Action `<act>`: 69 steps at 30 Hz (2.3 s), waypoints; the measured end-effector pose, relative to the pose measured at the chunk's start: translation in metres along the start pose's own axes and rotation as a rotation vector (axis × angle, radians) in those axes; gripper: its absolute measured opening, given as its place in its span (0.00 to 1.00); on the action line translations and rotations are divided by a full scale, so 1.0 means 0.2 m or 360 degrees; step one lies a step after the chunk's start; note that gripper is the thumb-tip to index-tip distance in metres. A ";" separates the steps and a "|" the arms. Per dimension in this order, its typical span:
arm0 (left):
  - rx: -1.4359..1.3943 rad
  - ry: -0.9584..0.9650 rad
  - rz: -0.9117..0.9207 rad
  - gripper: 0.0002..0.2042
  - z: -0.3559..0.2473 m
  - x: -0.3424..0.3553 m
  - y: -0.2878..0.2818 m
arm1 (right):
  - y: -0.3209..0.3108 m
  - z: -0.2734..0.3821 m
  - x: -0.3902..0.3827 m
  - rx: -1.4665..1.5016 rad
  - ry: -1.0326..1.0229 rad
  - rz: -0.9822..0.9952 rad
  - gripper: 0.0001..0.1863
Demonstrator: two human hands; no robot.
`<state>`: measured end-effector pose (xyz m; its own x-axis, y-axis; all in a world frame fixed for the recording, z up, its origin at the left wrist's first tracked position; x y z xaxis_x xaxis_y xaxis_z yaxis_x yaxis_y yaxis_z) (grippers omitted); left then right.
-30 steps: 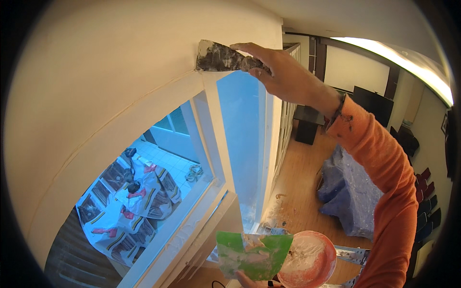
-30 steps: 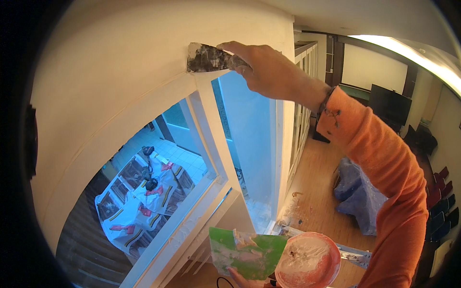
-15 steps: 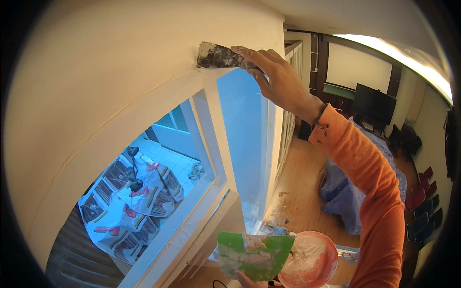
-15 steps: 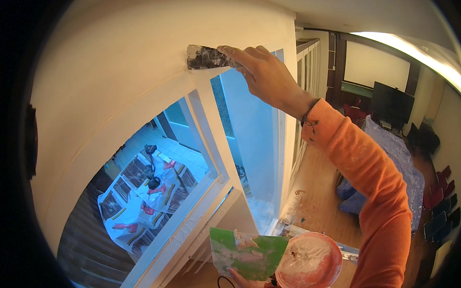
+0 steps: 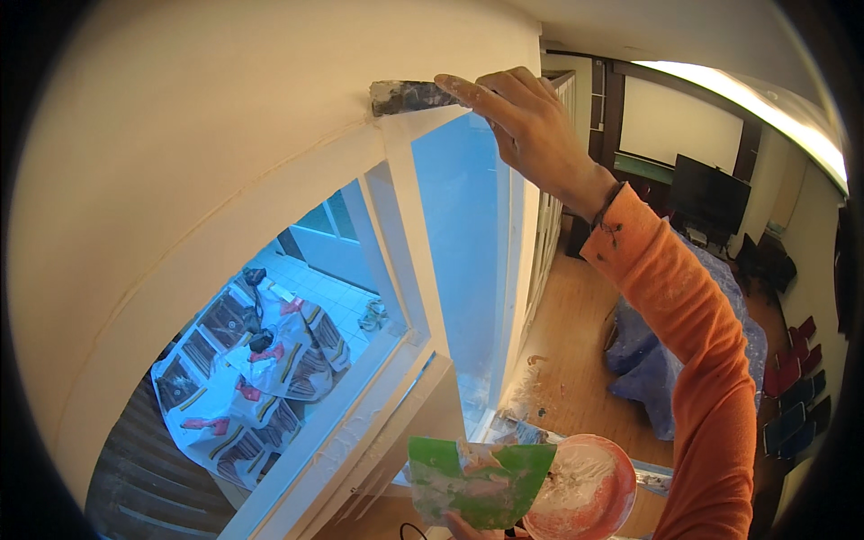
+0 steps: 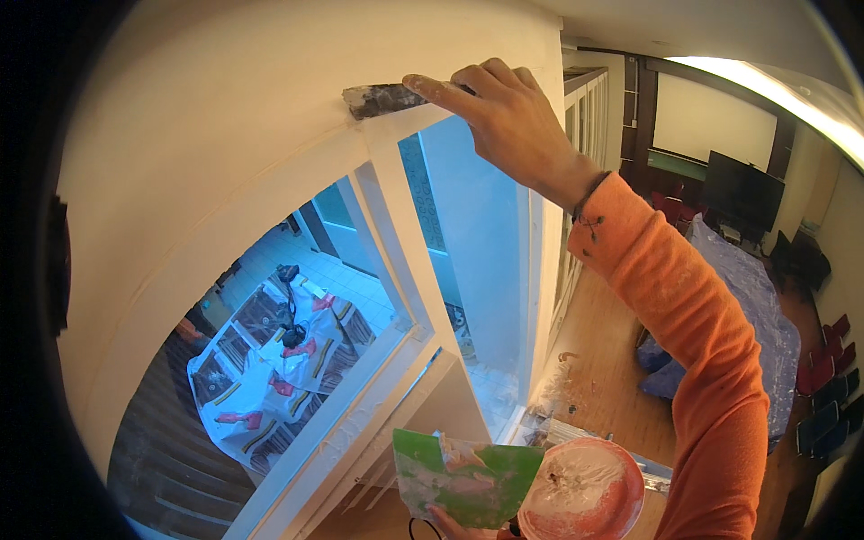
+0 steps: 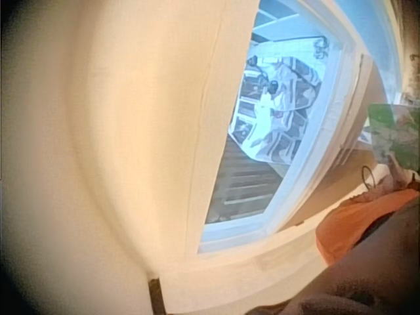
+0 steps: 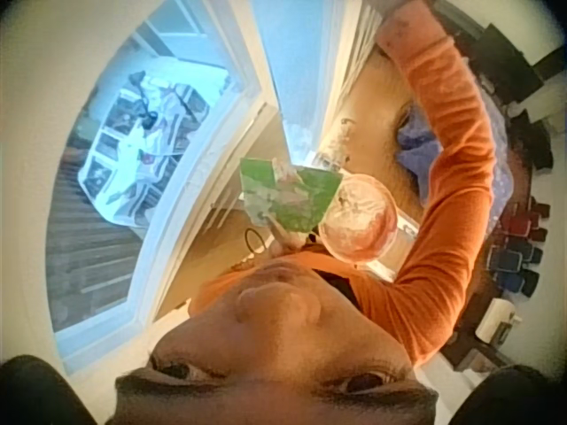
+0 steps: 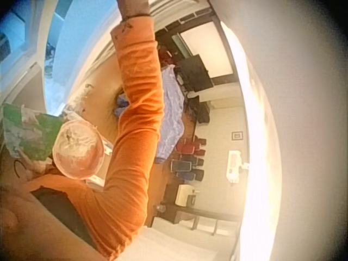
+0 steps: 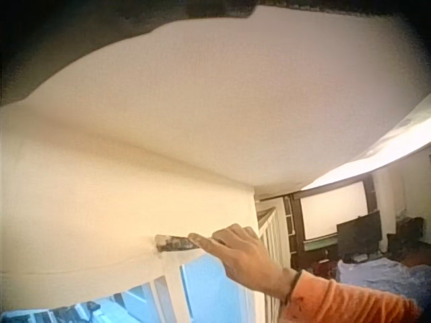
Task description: The person applies adhesive to a wall section using a putty knife, then positions and smooths a large sheet of white wallpaper onto the wall using a green plastic smoother. The person works on a wall adjacent to a window, smoothing the paper from the center outward to remove air bubbles.
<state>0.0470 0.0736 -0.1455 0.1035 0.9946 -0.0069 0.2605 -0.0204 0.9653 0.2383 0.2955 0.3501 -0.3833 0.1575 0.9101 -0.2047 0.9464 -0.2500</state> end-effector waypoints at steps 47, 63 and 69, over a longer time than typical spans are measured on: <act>0.0006 -0.0043 0.0153 0.45 -0.01 -0.04 -0.08 | -0.13 0.06 0.47 -0.0527 -0.0975 0.0409 0.25; 0.0055 -0.0082 0.0397 0.36 -0.04 0.02 -0.10 | 0.13 0.09 0.91 -0.0549 -0.0594 0.1133 0.07; 0.0265 -0.0013 0.0487 0.37 -0.06 0.01 0.13 | 0.00 0.15 0.96 -0.0289 -0.0272 0.1351 0.05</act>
<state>0.0422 0.0769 -0.1166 0.2088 0.9389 0.2737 0.3693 -0.3348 0.8669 0.1379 0.3184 0.5157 -0.4735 0.7967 0.3757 0.3508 0.5618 -0.7492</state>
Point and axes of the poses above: each hand's wrist, its own x-axis towards the middle knuckle, its own y-axis out of the palm, z = x × y, the point moved 7 cm from there along x, towards the middle knuckle, and after that the axes turned 6 degrees about y, right-handed, at the moved point
